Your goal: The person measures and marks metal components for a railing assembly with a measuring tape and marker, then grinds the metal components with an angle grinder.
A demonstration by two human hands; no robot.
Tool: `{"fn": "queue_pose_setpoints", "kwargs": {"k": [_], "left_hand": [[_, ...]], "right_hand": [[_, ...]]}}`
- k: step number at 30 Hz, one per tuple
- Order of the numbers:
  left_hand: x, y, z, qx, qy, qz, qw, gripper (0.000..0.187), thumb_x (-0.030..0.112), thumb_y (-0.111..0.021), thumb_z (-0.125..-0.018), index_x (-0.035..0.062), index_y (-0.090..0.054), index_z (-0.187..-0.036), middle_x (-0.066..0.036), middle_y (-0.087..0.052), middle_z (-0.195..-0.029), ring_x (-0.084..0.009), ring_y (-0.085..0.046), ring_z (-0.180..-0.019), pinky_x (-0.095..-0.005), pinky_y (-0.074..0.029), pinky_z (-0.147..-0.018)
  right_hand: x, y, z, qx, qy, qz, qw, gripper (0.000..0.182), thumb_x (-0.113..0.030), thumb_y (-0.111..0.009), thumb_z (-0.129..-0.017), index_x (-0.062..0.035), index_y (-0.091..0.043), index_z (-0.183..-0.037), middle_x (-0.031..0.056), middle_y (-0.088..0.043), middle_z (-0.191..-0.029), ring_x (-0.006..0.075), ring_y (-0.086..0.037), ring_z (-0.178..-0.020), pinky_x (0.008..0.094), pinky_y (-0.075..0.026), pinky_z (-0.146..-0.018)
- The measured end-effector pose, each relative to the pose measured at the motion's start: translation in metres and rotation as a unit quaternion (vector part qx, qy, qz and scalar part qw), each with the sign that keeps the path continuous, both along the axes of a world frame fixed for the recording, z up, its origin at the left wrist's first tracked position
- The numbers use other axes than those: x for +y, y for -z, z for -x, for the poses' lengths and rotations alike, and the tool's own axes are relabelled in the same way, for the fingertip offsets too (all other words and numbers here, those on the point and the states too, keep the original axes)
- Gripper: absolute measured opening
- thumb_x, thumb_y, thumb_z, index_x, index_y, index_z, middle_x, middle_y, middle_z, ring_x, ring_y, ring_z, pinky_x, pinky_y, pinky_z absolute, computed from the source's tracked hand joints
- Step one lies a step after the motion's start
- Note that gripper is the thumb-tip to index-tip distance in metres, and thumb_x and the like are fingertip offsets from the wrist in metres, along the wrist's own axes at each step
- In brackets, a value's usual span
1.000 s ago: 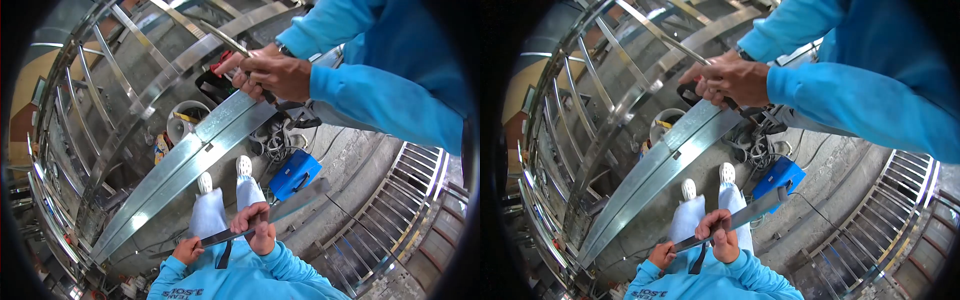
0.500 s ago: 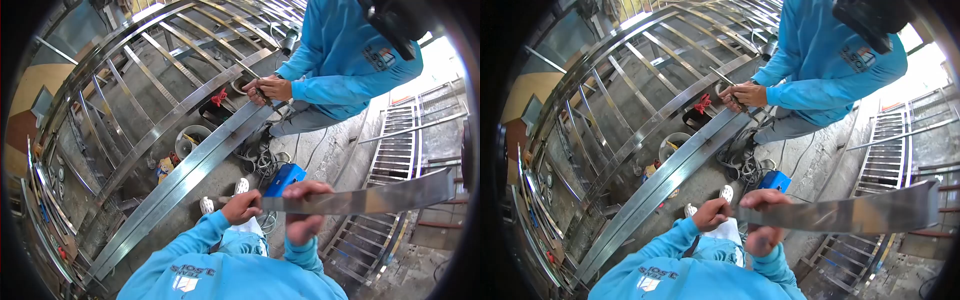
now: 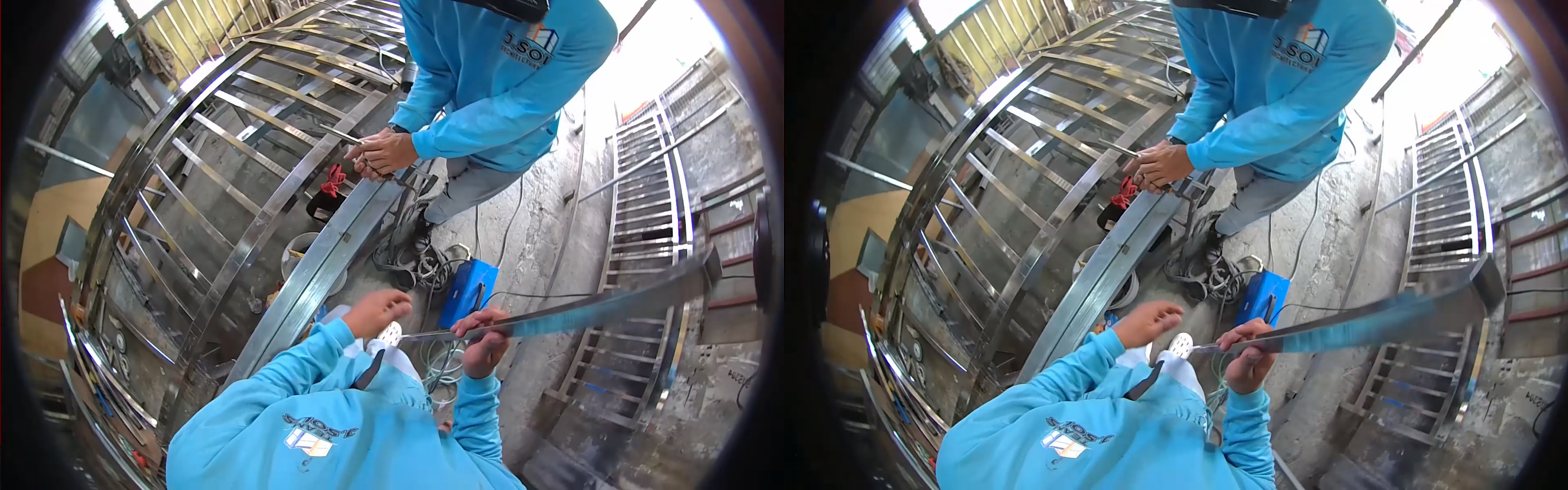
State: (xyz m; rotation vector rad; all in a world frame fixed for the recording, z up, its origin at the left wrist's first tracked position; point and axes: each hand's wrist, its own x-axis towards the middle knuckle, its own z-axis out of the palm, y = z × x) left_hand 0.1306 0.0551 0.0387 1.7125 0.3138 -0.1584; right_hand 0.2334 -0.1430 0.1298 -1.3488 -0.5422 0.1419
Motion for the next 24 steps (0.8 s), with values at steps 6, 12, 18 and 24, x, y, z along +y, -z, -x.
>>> {"fn": "queue_pose_setpoints", "kwargs": {"k": [6, 12, 18, 24], "left_hand": [[0.058, -0.006, -0.044, -0.029, -0.038, 0.062, 0.997, 0.042, 0.038, -0.056, -0.102, -0.0018, -0.066, -0.112, -0.009, -0.068, -0.096, -0.0133, -0.063, -0.088, -0.0304, -0.051, -0.081], [0.067, -0.092, -0.106, -0.200, 0.169, 0.248, 0.933, 0.053, 0.042, -0.047, -0.104, -0.0017, -0.054, -0.134, -0.010, -0.062, -0.117, -0.0183, -0.057, -0.111, -0.0322, -0.044, -0.097], [0.025, -0.118, -0.100, -0.181, 0.058, 0.284, 0.940, 0.046, 0.040, -0.048, -0.106, 0.0001, -0.044, -0.129, -0.010, -0.057, -0.106, -0.0185, -0.057, -0.103, -0.0325, -0.045, -0.092], [-0.013, -0.080, -0.061, -0.162, 0.005, 0.351, 0.922, 0.040, 0.046, -0.045, -0.105, 0.0062, -0.045, -0.105, -0.008, -0.052, -0.088, -0.0147, -0.054, -0.081, -0.0299, -0.045, -0.078]], "right_hand": [[0.014, 0.031, -0.025, 0.069, 0.006, 0.043, 0.997, 0.067, -0.071, -0.045, -0.093, -0.0039, -0.049, -0.085, 0.0069, -0.052, -0.065, 0.0145, -0.051, -0.053, 0.0284, -0.041, -0.048], [0.040, 0.063, -0.012, 0.174, -0.063, 0.035, 0.982, 0.055, -0.057, -0.051, -0.099, -0.0032, -0.061, -0.098, 0.0032, -0.058, -0.072, 0.0090, -0.054, -0.058, 0.0264, -0.043, -0.051], [0.065, 0.054, 0.015, 0.098, 0.049, 0.186, 0.976, 0.048, -0.047, -0.051, -0.102, 0.0001, -0.060, -0.101, 0.0059, -0.056, -0.075, 0.0128, -0.052, -0.069, 0.0289, -0.046, -0.064], [0.027, 0.081, 0.063, 0.169, -0.041, 0.064, 0.983, 0.068, -0.068, -0.050, -0.094, -0.0005, -0.059, -0.101, 0.0036, -0.057, -0.084, 0.0146, -0.053, -0.071, 0.0286, -0.046, -0.067]]}}
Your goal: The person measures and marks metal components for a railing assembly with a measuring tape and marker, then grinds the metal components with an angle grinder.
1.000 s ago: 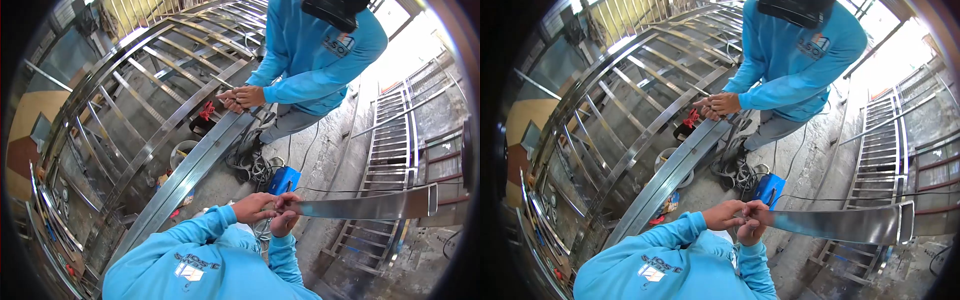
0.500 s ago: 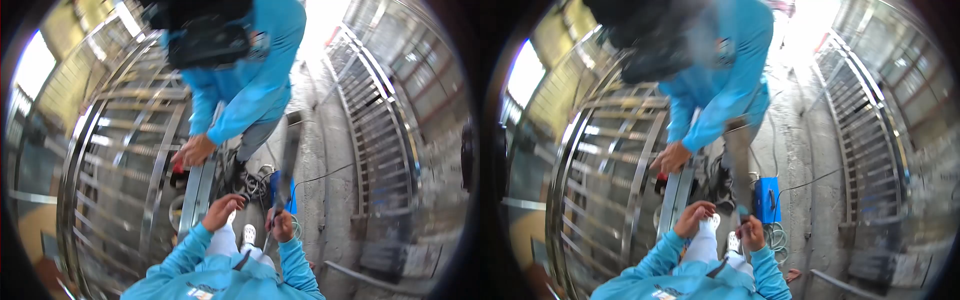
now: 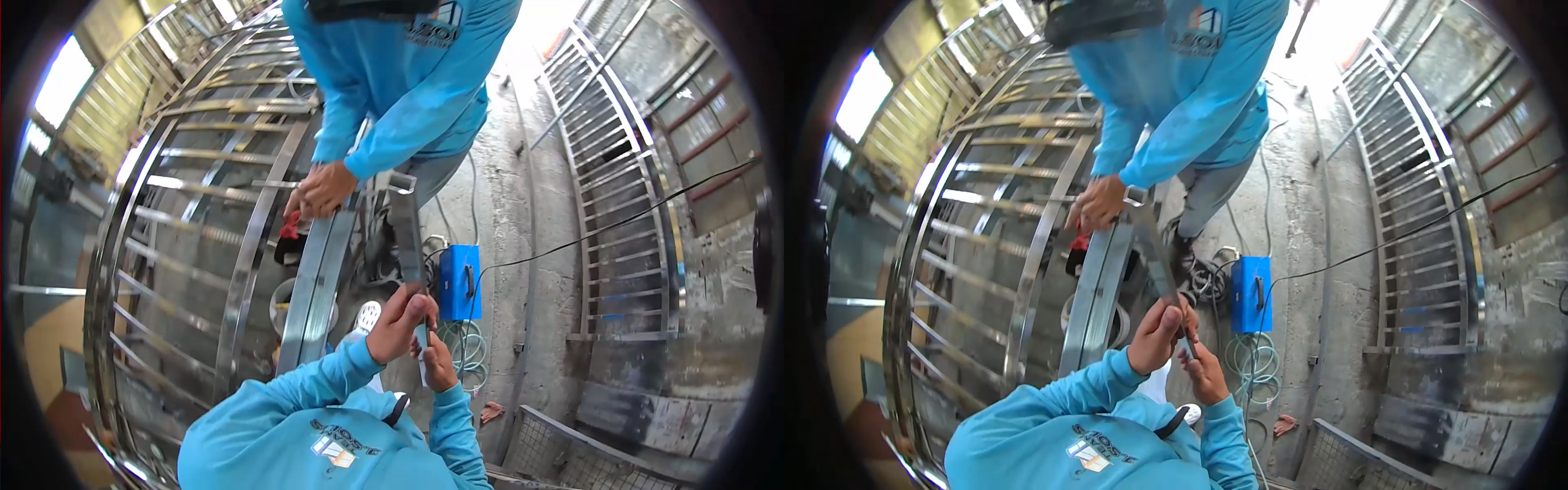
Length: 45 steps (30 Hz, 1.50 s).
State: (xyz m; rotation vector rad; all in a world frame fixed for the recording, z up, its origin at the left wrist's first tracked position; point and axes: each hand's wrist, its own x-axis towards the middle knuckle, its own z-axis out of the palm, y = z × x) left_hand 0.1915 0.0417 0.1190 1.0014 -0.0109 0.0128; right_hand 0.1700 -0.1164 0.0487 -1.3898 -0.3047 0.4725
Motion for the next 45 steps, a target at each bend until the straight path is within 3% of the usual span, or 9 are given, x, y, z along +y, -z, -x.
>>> {"fn": "queue_pose_setpoints", "kwargs": {"k": [4, 5, 9, 15, 18, 20, 27, 36, 45], "left_hand": [[-0.019, -0.004, 0.026, 0.021, 0.047, 0.067, 0.996, 0.042, 0.050, -0.048, -0.103, 0.0084, -0.045, -0.104, -0.006, -0.052, -0.083, -0.0154, -0.055, -0.076, -0.0309, -0.047, -0.072], [-0.024, -0.002, 0.030, 0.029, 0.065, 0.083, 0.994, 0.042, 0.051, -0.047, -0.103, 0.0090, -0.045, -0.104, -0.006, -0.053, -0.082, -0.0152, -0.055, -0.075, -0.0314, -0.047, -0.071], [-0.037, 0.035, 0.029, 0.072, 0.092, 0.075, 0.990, 0.045, 0.055, -0.046, -0.102, 0.0105, -0.046, -0.104, -0.005, -0.054, -0.083, -0.0138, -0.055, -0.076, -0.0318, -0.047, -0.072], [-0.015, 0.092, 0.013, 0.262, 0.071, -0.139, 0.953, 0.043, 0.055, -0.046, -0.102, 0.0131, -0.054, -0.109, -0.001, -0.059, -0.090, -0.0136, -0.056, -0.078, -0.0314, -0.047, -0.074], [0.032, 0.138, -0.004, 0.316, 0.047, -0.165, 0.933, 0.043, 0.051, -0.045, -0.102, 0.0124, -0.060, -0.110, 0.000, -0.062, -0.091, -0.0123, -0.057, -0.076, -0.0298, -0.048, -0.073], [0.053, 0.170, -0.015, 0.340, -0.009, -0.162, 0.926, 0.040, 0.047, -0.047, -0.101, 0.0107, -0.064, -0.102, 0.001, -0.062, -0.088, -0.0113, -0.056, -0.072, -0.0291, -0.045, -0.063], [0.103, 0.178, -0.024, 0.215, -0.114, -0.232, 0.942, 0.027, 0.024, -0.058, -0.101, -0.0017, -0.065, -0.104, -0.002, -0.064, -0.081, -0.0105, -0.057, -0.071, -0.0279, -0.047, -0.066], [0.130, 0.147, 0.016, 0.195, -0.111, -0.366, 0.903, 0.027, 0.024, -0.062, -0.098, -0.0020, -0.067, -0.103, -0.007, -0.065, -0.078, -0.0129, -0.057, -0.072, -0.0298, -0.047, -0.066], [0.132, 0.138, 0.045, 0.208, -0.093, -0.327, 0.917, 0.029, 0.025, -0.061, -0.099, -0.0032, -0.066, -0.103, -0.006, -0.065, -0.080, -0.0136, -0.059, -0.073, -0.0296, -0.049, -0.069]], "right_hand": [[-0.055, 0.056, 0.051, 0.165, -0.159, 0.005, 0.973, 0.085, -0.086, -0.035, -0.087, -0.0036, -0.057, -0.094, -0.0014, -0.051, -0.072, 0.0083, -0.048, -0.065, 0.0228, -0.038, -0.061], [-0.057, 0.056, 0.067, 0.142, -0.134, 0.019, 0.981, 0.088, -0.090, -0.033, -0.082, -0.0052, -0.055, -0.085, -0.0030, -0.046, -0.065, 0.0062, -0.044, -0.058, 0.0225, -0.033, -0.054], [-0.064, 0.089, 0.109, 0.094, 0.004, 0.129, 0.987, 0.087, -0.087, -0.022, -0.087, -0.0071, -0.047, -0.063, -0.0024, -0.042, -0.057, 0.0101, -0.043, -0.055, 0.0271, -0.032, -0.052], [-0.072, 0.127, 0.126, 0.106, 0.067, 0.289, 0.949, 0.095, -0.086, -0.014, -0.089, -0.0013, -0.051, -0.065, 0.0097, -0.049, -0.058, 0.0260, -0.050, -0.057, 0.0414, -0.037, -0.056], [-0.059, 0.121, 0.122, 0.124, 0.052, 0.363, 0.922, 0.094, -0.082, -0.018, -0.092, 0.0015, -0.054, -0.068, 0.0147, -0.052, -0.060, 0.0310, -0.052, -0.059, 0.0456, -0.039, -0.059], [-0.042, 0.112, 0.115, 0.144, 0.062, 0.368, 0.917, 0.092, -0.082, -0.018, -0.092, -0.0019, -0.048, -0.060, 0.0084, -0.047, -0.055, 0.0235, -0.048, -0.057, 0.0405, -0.037, -0.058], [-0.028, 0.128, 0.100, 0.191, 0.051, 0.381, 0.903, 0.091, -0.083, -0.017, -0.091, -0.0052, -0.048, -0.056, 0.0044, -0.047, -0.054, 0.0186, -0.050, -0.054, 0.0353, -0.039, -0.055], [-0.044, 0.152, 0.102, 0.190, 0.069, 0.385, 0.900, 0.090, -0.089, -0.020, -0.085, -0.0077, -0.049, -0.060, 0.0035, -0.048, -0.054, 0.0162, -0.050, -0.050, 0.0321, -0.037, -0.048], [-0.046, 0.156, 0.124, 0.187, 0.064, 0.398, 0.896, 0.090, -0.089, -0.020, -0.085, -0.0084, -0.048, -0.057, 0.0029, -0.047, -0.054, 0.0167, -0.048, -0.049, 0.0333, -0.036, -0.048]]}}
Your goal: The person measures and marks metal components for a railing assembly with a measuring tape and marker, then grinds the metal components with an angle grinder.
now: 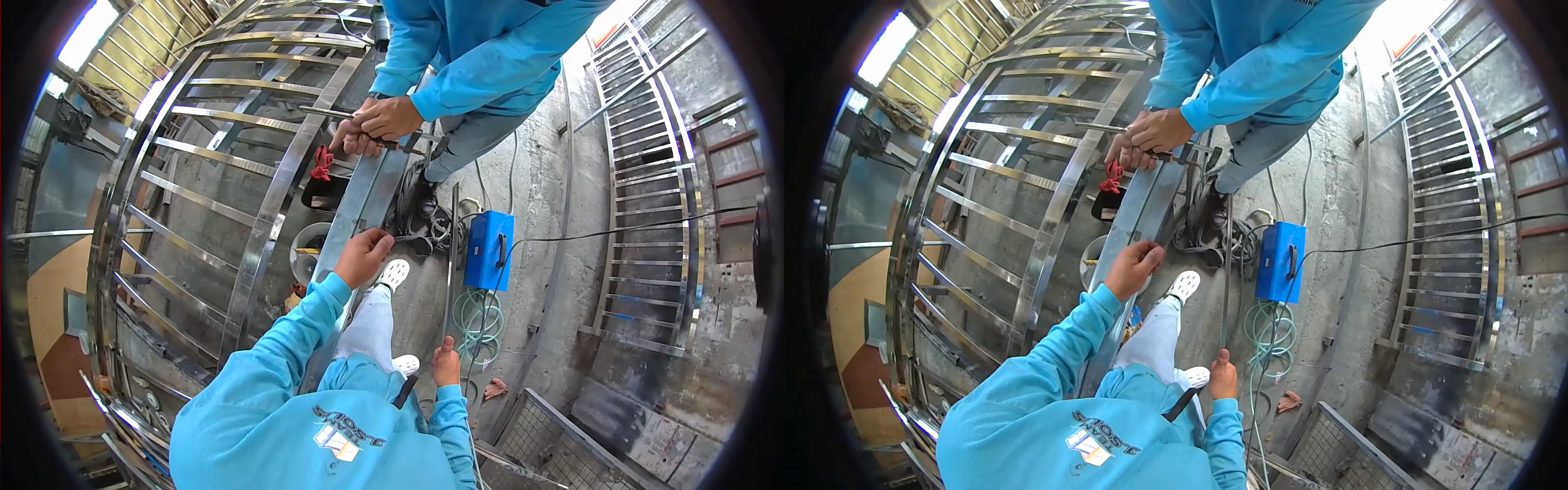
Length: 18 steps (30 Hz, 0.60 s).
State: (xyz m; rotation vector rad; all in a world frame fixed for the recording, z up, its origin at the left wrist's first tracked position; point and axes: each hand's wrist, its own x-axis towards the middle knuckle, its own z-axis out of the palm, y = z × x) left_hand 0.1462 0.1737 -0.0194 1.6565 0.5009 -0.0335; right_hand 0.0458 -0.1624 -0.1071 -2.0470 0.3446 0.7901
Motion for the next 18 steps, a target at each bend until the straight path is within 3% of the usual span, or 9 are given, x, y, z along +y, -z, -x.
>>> {"fn": "queue_pose_setpoints", "kwargs": {"k": [8, 11, 18], "left_hand": [[0.003, 0.007, -0.016, -0.005, 0.009, 0.046, 0.999, 0.029, 0.025, -0.060, -0.099, -0.0032, -0.066, -0.103, -0.005, -0.065, -0.080, -0.0128, -0.059, -0.073, -0.0295, -0.049, -0.069], [0.011, 0.004, -0.024, -0.020, 0.010, 0.010, 1.000, 0.025, 0.022, -0.056, -0.102, -0.0007, -0.065, -0.100, -0.001, -0.062, -0.079, -0.0086, -0.056, -0.071, -0.0254, -0.046, -0.066], [0.021, -0.003, -0.011, -0.030, -0.014, -0.022, 0.999, 0.024, 0.022, -0.058, -0.101, -0.0010, -0.065, -0.098, -0.002, -0.061, -0.077, -0.0086, -0.055, -0.069, -0.0261, -0.045, -0.064]], "right_hand": [[0.006, -0.006, 0.006, -0.031, 0.020, -0.009, 0.999, 0.088, -0.088, -0.022, -0.087, -0.0086, -0.048, -0.058, 0.0024, -0.047, -0.054, 0.0163, -0.046, -0.047, 0.0331, -0.035, -0.046], [0.005, 0.002, 0.004, -0.001, 0.029, -0.009, 1.000, 0.089, -0.088, -0.022, -0.086, -0.0084, -0.048, -0.057, 0.0029, -0.048, -0.054, 0.0173, -0.046, -0.046, 0.0337, -0.035, -0.045], [-0.004, 0.013, 0.006, 0.022, 0.002, 0.007, 1.000, 0.091, -0.089, -0.018, -0.086, -0.0086, -0.046, -0.055, 0.0031, -0.046, -0.053, 0.0179, -0.047, -0.047, 0.0350, -0.037, -0.048]]}}
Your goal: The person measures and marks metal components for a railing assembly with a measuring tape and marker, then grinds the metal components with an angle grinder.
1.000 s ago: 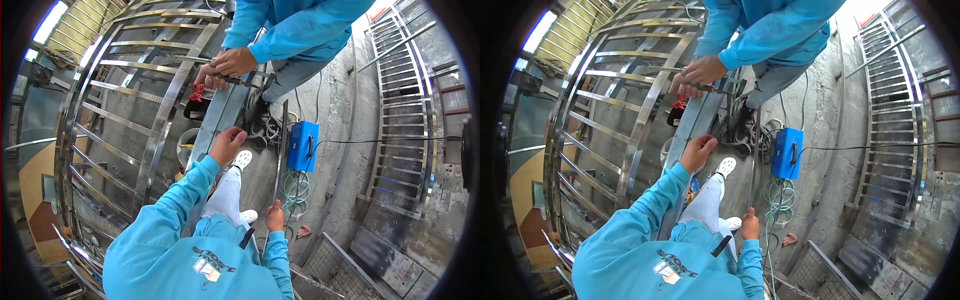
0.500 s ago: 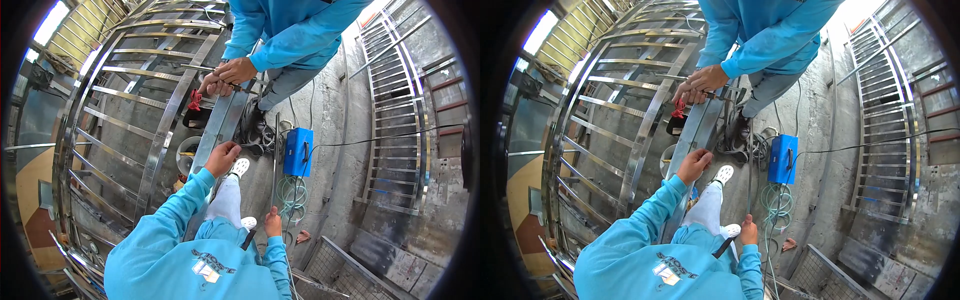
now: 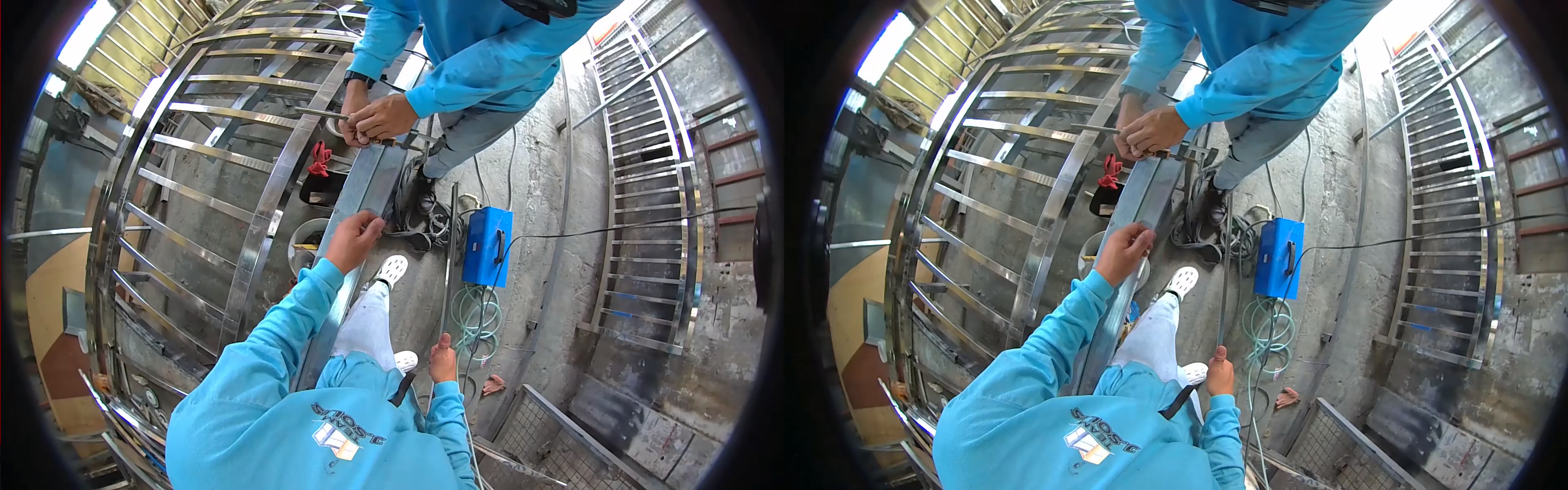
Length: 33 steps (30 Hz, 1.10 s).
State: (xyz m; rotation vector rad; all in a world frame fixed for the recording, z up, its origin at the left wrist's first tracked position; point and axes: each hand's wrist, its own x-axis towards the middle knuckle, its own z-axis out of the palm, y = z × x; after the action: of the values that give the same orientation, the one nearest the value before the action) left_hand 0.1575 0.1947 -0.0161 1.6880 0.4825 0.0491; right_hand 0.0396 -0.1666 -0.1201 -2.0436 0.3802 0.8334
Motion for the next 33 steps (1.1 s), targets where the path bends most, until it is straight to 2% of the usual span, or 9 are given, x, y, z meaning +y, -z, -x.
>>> {"fn": "queue_pose_setpoints", "kwargs": {"k": [6, 13, 15, 20, 23, 26, 29, 31, 33], "left_hand": [[-0.008, 0.009, 0.011, 0.009, -0.010, -0.031, 0.999, 0.025, 0.023, -0.061, -0.099, -0.0011, -0.065, -0.097, -0.002, -0.059, -0.070, -0.0093, -0.053, -0.064, -0.0285, -0.043, -0.059], [-0.026, 0.012, 0.001, 0.025, 0.018, -0.025, 0.999, 0.027, 0.024, -0.062, -0.098, -0.0025, -0.066, -0.101, -0.003, -0.063, -0.075, -0.0099, -0.055, -0.070, -0.0284, -0.045, -0.064], [-0.028, 0.017, -0.008, 0.042, 0.049, -0.047, 0.997, 0.035, 0.031, -0.060, -0.099, -0.0026, -0.065, -0.105, -0.009, -0.068, -0.084, -0.0173, -0.062, -0.078, -0.0325, -0.048, -0.070], [-0.050, 0.037, -0.044, 0.040, 0.052, -0.034, 0.997, 0.050, 0.043, -0.058, -0.099, -0.0017, -0.062, -0.122, -0.018, -0.071, -0.100, -0.0276, -0.068, -0.092, -0.0375, -0.051, -0.082], [-0.061, 0.034, -0.068, 0.076, 0.044, -0.045, 0.995, 0.055, 0.041, -0.060, -0.098, -0.0019, -0.056, -0.132, -0.019, -0.071, -0.103, -0.0268, -0.068, -0.094, -0.0369, -0.051, -0.085], [-0.064, 0.074, -0.086, 0.064, 0.022, 0.071, 0.995, 0.053, 0.037, -0.062, -0.098, -0.0034, -0.054, -0.131, -0.019, -0.071, -0.103, -0.0272, -0.068, -0.094, -0.0366, -0.051, -0.084], [-0.066, 0.079, -0.090, 0.087, 0.018, 0.106, 0.990, 0.048, 0.033, -0.064, -0.097, -0.0033, -0.055, -0.128, -0.018, -0.070, -0.102, -0.0264, -0.068, -0.092, -0.0363, -0.052, -0.083], [-0.066, 0.088, -0.086, 0.075, 0.016, 0.079, 0.994, 0.044, 0.031, -0.064, -0.097, -0.0016, -0.057, -0.125, -0.017, -0.070, -0.098, -0.0243, -0.067, -0.085, -0.0356, -0.052, -0.078], [-0.067, 0.093, -0.084, 0.067, 0.009, 0.115, 0.991, 0.043, 0.030, -0.064, -0.097, -0.0010, -0.056, -0.126, -0.016, -0.069, -0.096, -0.0238, -0.067, -0.083, -0.0359, -0.052, -0.075]], "right_hand": [[0.005, -0.020, 0.003, -0.061, -0.012, 0.025, 0.998, 0.093, -0.086, -0.014, -0.089, -0.0039, -0.045, -0.057, 0.0070, -0.043, -0.053, 0.0215, -0.042, -0.056, 0.0406, -0.036, -0.057], [0.016, -0.040, 0.002, -0.042, -0.015, 0.003, 0.999, 0.092, -0.082, -0.016, -0.093, -0.0011, -0.043, -0.058, 0.0091, -0.039, -0.055, 0.0234, -0.039, -0.057, 0.0444, -0.034, -0.057], [0.024, -0.043, -0.004, -0.026, -0.023, 0.005, 0.999, 0.092, -0.081, -0.017, -0.093, -0.0006, -0.044, -0.058, 0.0095, -0.039, -0.055, 0.0236, -0.040, -0.057, 0.0442, -0.035, -0.058], [0.050, -0.035, -0.020, -0.033, -0.013, -0.016, 0.999, 0.089, -0.082, -0.021, -0.092, -0.0032, -0.045, -0.058, 0.0062, -0.043, -0.055, 0.0198, -0.042, -0.056, 0.0387, -0.036, -0.056], [0.055, -0.030, -0.023, 0.000, 0.003, -0.047, 0.999, 0.085, -0.083, -0.025, -0.091, -0.0075, -0.048, -0.060, 0.0017, -0.046, -0.056, 0.0145, -0.044, -0.051, 0.0330, -0.033, -0.049], [0.060, -0.035, -0.028, 0.046, 0.024, -0.070, 0.996, 0.081, -0.084, -0.027, -0.090, -0.0104, -0.047, -0.063, -0.0008, -0.043, -0.054, 0.0119, -0.039, -0.045, 0.0305, -0.027, -0.043], [0.056, -0.025, -0.028, 0.108, 0.048, -0.105, 0.987, 0.077, -0.086, -0.029, -0.088, -0.0128, -0.044, -0.067, -0.0037, -0.036, -0.053, 0.0098, -0.033, -0.041, 0.0286, -0.021, -0.040], [0.056, -0.018, -0.027, 0.139, 0.070, -0.104, 0.982, 0.076, -0.086, -0.030, -0.087, -0.0138, -0.043, -0.069, -0.0051, -0.032, -0.053, 0.0090, -0.028, -0.041, 0.0279, -0.018, -0.040], [0.053, -0.005, -0.028, 0.153, 0.078, -0.113, 0.979, 0.076, -0.088, -0.032, -0.085, -0.0143, -0.044, -0.071, -0.0045, -0.033, -0.054, 0.0096, -0.030, -0.042, 0.0279, -0.021, -0.041]]}}
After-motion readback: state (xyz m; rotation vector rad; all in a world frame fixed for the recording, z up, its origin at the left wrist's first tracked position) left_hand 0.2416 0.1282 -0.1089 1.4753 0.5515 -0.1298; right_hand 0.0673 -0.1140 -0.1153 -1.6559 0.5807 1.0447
